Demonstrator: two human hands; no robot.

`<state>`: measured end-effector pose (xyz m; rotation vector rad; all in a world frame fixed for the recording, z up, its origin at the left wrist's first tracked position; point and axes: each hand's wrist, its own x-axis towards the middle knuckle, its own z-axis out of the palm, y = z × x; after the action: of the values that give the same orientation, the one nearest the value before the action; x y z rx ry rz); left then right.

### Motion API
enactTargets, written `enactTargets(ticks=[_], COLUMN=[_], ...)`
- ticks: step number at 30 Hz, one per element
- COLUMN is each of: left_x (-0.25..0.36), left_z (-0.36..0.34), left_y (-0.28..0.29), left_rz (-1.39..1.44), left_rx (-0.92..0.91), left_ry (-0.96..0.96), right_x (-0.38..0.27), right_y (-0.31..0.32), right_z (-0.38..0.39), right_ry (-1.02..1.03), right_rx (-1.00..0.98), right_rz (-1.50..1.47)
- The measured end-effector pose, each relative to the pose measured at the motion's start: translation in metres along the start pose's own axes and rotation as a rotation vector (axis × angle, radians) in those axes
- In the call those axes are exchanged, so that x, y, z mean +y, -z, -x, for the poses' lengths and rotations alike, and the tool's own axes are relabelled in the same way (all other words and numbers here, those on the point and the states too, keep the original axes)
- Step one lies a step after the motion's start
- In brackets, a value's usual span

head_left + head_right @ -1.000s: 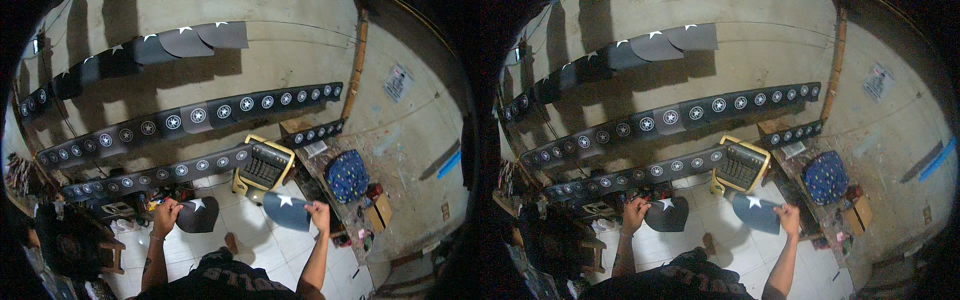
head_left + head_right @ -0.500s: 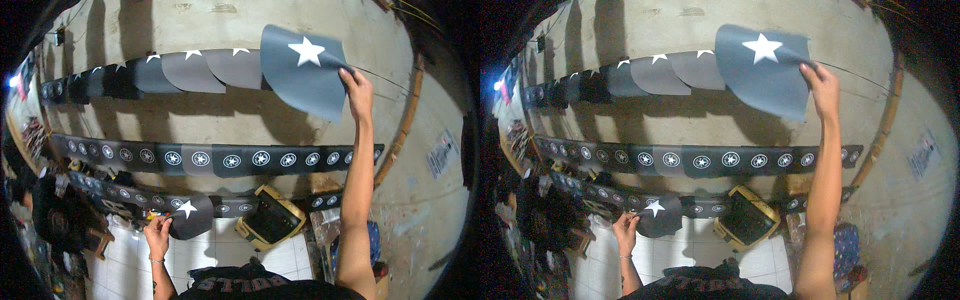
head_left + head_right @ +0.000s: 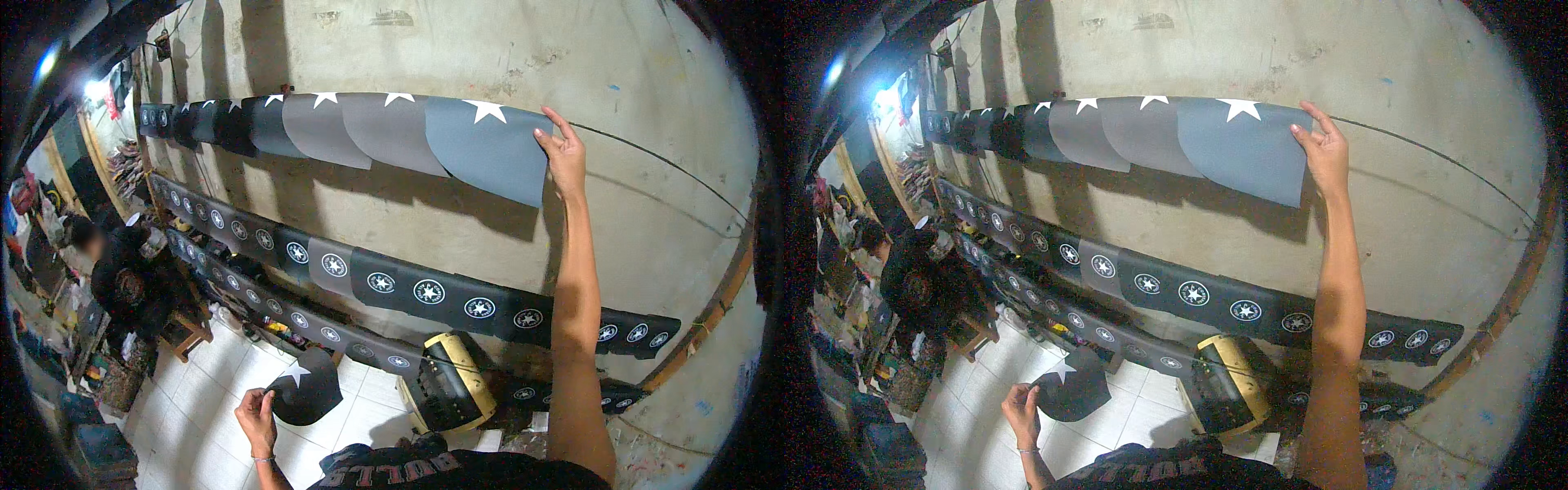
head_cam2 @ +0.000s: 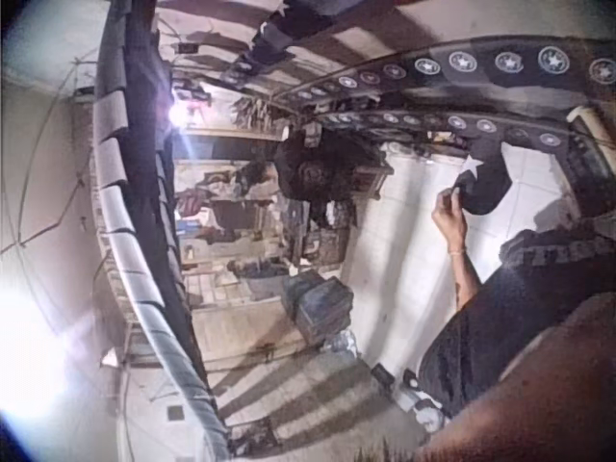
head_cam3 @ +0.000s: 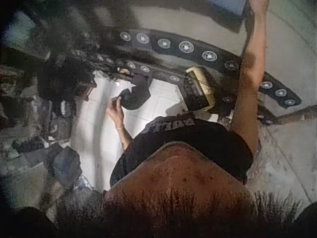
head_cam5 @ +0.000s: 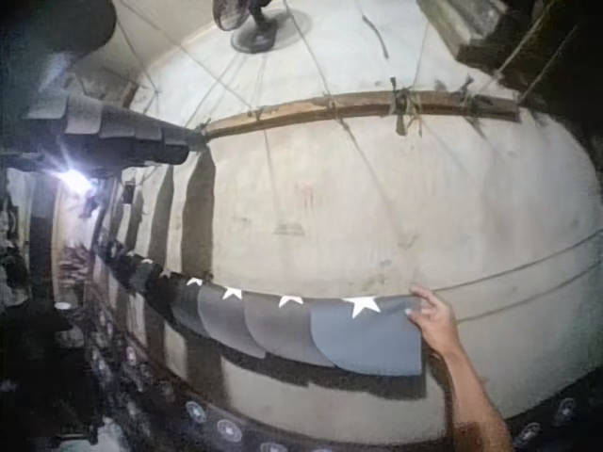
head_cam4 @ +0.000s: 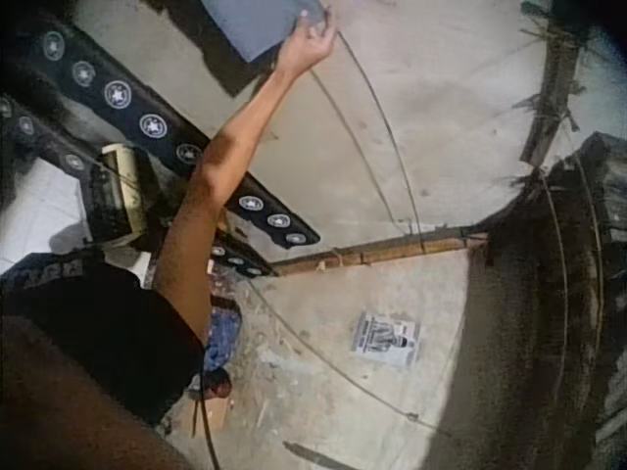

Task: The person repeatedly picks up black decorative cutouts with white stars from a workbench and places them on a wall rack or floor area. The person handles the cutouts one at a time, moving them between the bench and the wall or floor.

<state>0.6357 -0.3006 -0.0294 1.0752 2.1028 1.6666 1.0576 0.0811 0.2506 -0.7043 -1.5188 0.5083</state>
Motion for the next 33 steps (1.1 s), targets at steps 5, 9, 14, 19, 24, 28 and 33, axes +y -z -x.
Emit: enactTargets(ticks=[5, 9, 14, 19, 24, 28, 33], left_x=[0.002, 0.013, 0.011, -0.009, -0.041, -0.061, -0.068], left_z=[0.018, 0.024, 0.029, 0.044, 0.058, 0.065, 0.072], left_y=[0.006, 0.002, 0.018, 0.044, 0.05, 0.048, 0.034], left_rz=[0.031, 0.136, 0.4, 0.405, 0.503, 0.447, 0.472], left_rx=[0.021, -0.02, -0.127, -0.037, -0.148, -0.295, -0.357], left_ry=[0.021, 0.1, 0.185, 0.204, 0.25, 0.296, 0.255], right_x=[-0.009, 0.04, 0.029, 0.007, 0.01, -0.01, -0.066], right_y=[-0.009, -0.072, -0.195, -0.208, -0.192, -0.155, -0.06], right_z=[0.055, 0.211, 0.368, 0.379, 0.419, 0.416, 0.314], right_ry=[0.149, 0.016, -0.697, -0.695, -0.809, -0.872, -0.371], right_rx=[0.369, 0.212, -0.758, -0.839, -0.894, -0.893, -0.51], right_rz=[0.156, 0.015, -0.378, -0.752, -0.427, -0.113, 0.532])
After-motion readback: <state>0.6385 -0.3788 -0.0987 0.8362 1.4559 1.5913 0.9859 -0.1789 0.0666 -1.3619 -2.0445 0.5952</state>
